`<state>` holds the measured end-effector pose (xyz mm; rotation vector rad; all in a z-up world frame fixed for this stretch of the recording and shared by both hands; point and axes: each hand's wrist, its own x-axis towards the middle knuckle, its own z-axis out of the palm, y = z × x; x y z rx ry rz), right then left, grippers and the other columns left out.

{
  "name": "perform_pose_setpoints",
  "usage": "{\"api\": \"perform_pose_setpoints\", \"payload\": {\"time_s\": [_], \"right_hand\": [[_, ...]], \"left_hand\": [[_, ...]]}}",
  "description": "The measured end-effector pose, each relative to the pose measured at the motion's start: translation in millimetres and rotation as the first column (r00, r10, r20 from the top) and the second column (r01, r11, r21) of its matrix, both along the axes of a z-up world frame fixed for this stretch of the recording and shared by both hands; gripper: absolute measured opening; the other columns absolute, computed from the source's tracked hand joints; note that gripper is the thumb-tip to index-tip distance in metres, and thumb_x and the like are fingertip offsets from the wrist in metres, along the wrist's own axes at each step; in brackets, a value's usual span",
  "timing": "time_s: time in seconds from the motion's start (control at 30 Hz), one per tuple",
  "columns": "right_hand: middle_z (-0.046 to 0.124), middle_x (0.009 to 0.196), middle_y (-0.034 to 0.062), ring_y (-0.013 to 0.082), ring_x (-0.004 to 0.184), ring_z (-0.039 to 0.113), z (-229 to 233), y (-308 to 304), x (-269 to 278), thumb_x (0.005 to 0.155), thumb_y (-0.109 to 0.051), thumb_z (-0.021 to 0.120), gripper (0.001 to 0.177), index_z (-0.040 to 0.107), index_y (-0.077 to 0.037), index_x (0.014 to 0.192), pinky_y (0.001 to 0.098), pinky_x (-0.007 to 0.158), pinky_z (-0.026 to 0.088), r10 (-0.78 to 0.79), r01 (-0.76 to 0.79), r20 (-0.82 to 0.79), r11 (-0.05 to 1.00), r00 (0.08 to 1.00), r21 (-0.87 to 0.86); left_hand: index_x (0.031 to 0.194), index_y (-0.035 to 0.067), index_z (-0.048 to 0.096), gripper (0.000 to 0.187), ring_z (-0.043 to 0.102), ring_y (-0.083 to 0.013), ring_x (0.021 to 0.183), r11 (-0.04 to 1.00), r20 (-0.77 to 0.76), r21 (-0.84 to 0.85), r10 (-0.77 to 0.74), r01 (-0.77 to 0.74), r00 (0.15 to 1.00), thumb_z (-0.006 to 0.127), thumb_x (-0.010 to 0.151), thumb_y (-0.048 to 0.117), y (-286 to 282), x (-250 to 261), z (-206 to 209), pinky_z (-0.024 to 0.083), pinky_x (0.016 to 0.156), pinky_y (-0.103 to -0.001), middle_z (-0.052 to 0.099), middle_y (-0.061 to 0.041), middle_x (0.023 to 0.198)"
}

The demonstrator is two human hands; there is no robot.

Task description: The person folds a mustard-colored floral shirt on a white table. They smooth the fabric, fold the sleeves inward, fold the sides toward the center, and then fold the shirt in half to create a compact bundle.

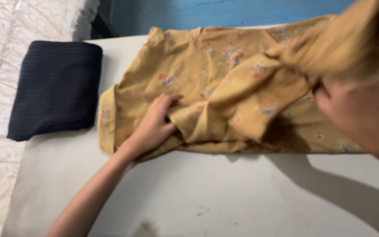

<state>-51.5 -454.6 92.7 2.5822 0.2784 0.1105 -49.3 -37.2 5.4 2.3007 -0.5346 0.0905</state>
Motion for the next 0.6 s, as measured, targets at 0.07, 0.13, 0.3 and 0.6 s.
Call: {"api": "perform_pose_setpoints", "payload": {"time_s": [0.07, 0.13, 0.3, 0.6], "right_hand": [[0.071, 0.094, 0.0042, 0.0225, 0.077, 0.071, -14.3, -5.9, -9.5, 0.095, -0.041, 0.063, 0.026, 0.070, -0.017, 0.102, 0.0365, 0.065, 0.058, 0.054, -0.041, -0.114, 0.993, 0.992, 0.111], [0.072, 0.099, 0.0033, 0.0255, 0.083, 0.075, -21.6, -10.3, -9.9, 0.091, -0.043, 0.065, 0.027, 0.071, -0.020, 0.104, 0.0398, 0.067, 0.059, 0.021, 0.024, -0.222, 0.980, 0.975, 0.197], [0.074, 0.106, 0.0056, 0.0245, 0.082, 0.075, -3.7, -0.7, -5.1, 0.100, -0.050, 0.058, 0.042, 0.064, -0.015, 0.124, 0.0411, 0.071, 0.059, -0.059, 0.100, -0.094, 0.839, 0.994, 0.535], [0.068, 0.132, 0.0057, 0.0152, 0.055, 0.064, -14.7, 14.9, 21.1, 0.096, -0.021, 0.061, 0.052, 0.055, -0.020, 0.148, 0.0278, 0.043, 0.052, 0.195, -0.143, -0.083, 0.896, 0.977, 0.421]], "left_hand": [[0.136, 0.009, 0.059, 0.050, 0.063, -0.0294, 0.116, 0.981, -0.146, -0.168, 0.076, -0.101, 0.986, 0.063, 0.087, 0.014, 0.8, 2.3, 6.5, 0.053, 0.098, -0.040, 0.065, -0.013, 0.120], [0.127, 0.010, 0.064, 0.041, 0.067, -0.0294, 0.110, 0.987, -0.142, -0.117, 0.093, -0.110, 0.986, 0.067, 0.086, 0.013, 2.8, 3.8, 13.9, 0.054, 0.093, -0.038, 0.067, -0.013, 0.115], [0.113, 0.002, 0.070, 0.041, 0.059, -0.0413, 0.109, 0.993, 0.176, 0.115, -0.014, -0.006, 0.984, 0.070, 0.072, 0.001, 6.8, 0.1, 23.1, 0.049, 0.093, -0.043, 0.063, -0.020, 0.110], [0.115, 0.000, 0.063, 0.028, 0.068, -0.0402, 0.104, 0.972, 0.190, -0.099, 0.230, -0.214, 0.954, 0.056, 0.088, -0.003, 2.0, -2.1, 20.7, 0.054, 0.088, -0.043, 0.069, -0.020, 0.110]]}}
